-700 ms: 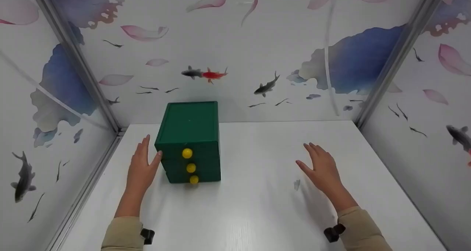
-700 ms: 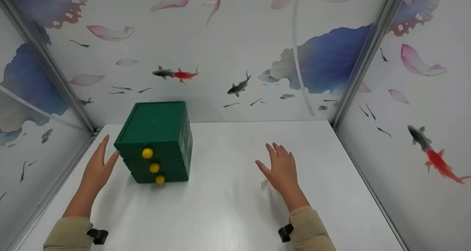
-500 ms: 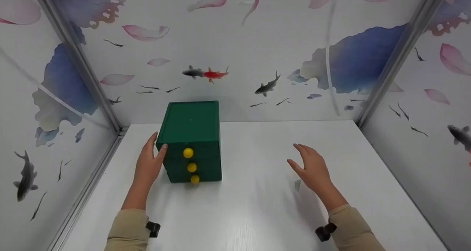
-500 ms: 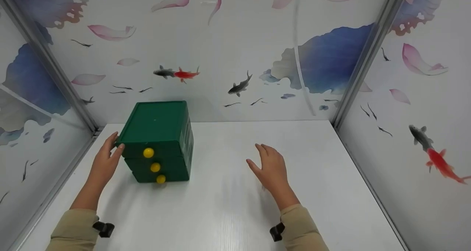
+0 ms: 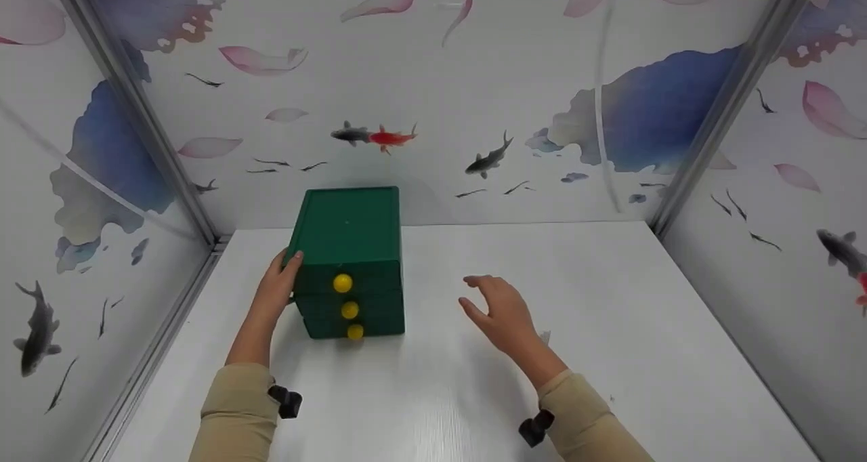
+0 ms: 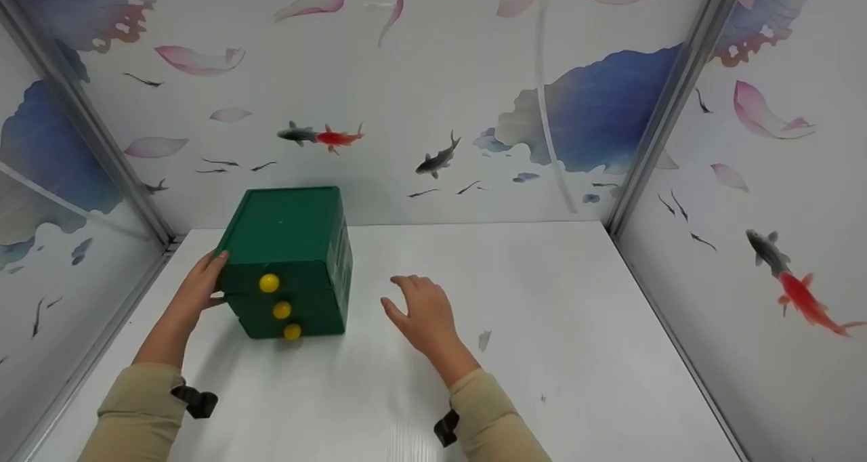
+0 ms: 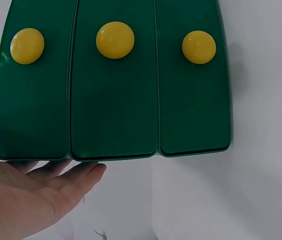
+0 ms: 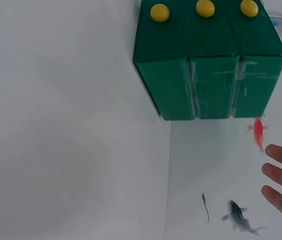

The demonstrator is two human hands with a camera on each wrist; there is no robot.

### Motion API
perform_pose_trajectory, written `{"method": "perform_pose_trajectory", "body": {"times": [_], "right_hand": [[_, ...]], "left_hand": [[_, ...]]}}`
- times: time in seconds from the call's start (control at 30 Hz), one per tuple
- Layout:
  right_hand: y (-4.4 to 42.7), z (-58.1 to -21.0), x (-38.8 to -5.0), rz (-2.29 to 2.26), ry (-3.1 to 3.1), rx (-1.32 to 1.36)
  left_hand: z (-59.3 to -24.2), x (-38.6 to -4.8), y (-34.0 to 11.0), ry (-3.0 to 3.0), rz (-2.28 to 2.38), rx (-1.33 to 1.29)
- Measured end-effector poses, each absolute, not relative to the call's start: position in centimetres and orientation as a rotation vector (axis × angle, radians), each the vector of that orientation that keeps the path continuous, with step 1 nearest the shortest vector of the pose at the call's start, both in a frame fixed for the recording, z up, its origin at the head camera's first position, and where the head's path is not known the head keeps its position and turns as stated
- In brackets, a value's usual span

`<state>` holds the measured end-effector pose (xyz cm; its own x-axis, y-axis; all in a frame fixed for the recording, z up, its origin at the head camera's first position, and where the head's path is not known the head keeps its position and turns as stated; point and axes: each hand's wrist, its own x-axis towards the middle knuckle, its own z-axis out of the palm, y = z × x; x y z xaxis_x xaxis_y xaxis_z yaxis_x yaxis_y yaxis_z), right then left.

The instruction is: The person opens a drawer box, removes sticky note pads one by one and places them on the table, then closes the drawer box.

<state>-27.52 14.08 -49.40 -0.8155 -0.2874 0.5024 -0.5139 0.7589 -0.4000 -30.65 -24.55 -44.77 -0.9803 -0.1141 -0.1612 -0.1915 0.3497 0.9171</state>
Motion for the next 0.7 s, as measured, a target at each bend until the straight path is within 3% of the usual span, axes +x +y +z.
{"method": "perform_pose_trajectory", "body": {"times": [0.33,0.7], "right_hand": [[8.9,-49.2,-26.8,0.795,-2.56,0.695],[6.9,-48.8,-26.2,0.832,-2.562,0.754]], "left_hand": [[-44.8,-30.8,-24.7,2.406,1.803,-0.282],[-44.4,-31.1,-22.8,2.382,1.845,-0.247]]}}
